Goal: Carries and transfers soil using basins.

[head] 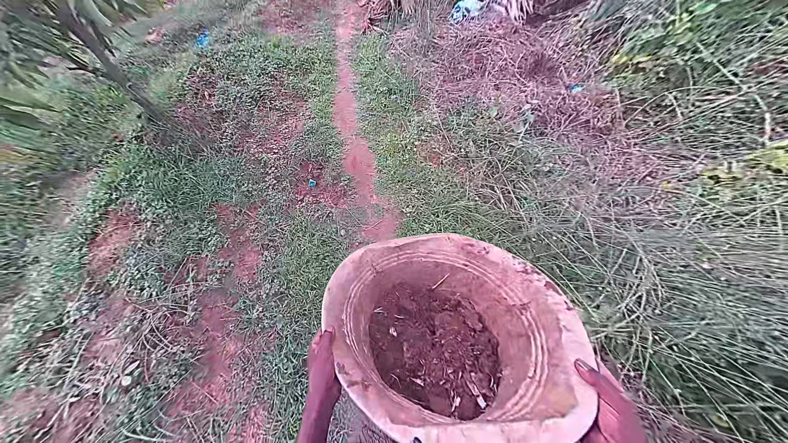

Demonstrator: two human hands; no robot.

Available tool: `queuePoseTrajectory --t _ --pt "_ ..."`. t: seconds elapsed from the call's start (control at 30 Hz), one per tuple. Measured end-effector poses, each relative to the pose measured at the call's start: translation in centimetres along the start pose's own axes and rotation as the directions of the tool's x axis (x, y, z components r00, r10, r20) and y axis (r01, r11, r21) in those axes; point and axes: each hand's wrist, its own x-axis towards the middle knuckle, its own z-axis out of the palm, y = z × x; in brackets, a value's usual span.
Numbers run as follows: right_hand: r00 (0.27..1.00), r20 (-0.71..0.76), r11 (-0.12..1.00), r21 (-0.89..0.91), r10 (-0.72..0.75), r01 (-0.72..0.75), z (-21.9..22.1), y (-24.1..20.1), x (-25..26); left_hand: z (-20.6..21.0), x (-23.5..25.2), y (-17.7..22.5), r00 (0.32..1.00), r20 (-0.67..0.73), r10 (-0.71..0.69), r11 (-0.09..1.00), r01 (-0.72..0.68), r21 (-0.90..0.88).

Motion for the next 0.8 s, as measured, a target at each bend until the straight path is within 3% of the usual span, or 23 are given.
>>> queuePoseTrajectory --t 0.27,0.5,0.7,0.8 --pt "0.999 0.049 0.998 0.061 0.001 -0.004 12.6 -0.5 16.9 12.5 12.7 4.1 0.997 -0.062 0.052 0.998 -0.054 -0.04" --pt "0.986 0.165 0.999 -0.014 -0.027 0.03 26.0 -5.8 30.0 22.3 22.5 9.9 0.99 -0.136 0.021 0.995 -0.034 -0.091" --pt "0.999 0.037 0.998 -0.053 -0.025 0.027 37.9 -5.3 39.0 30.1 37.6 14.2 0.995 -0.071 -0.065 0.997 0.062 -0.04" --pt "0.998 0.035 0.997 -0.06 -0.055 0.057 45.1 -7.1 43.9 35.6 46.0 18.5 0.994 -0.007 -0.107 0.993 0.107 -0.054"
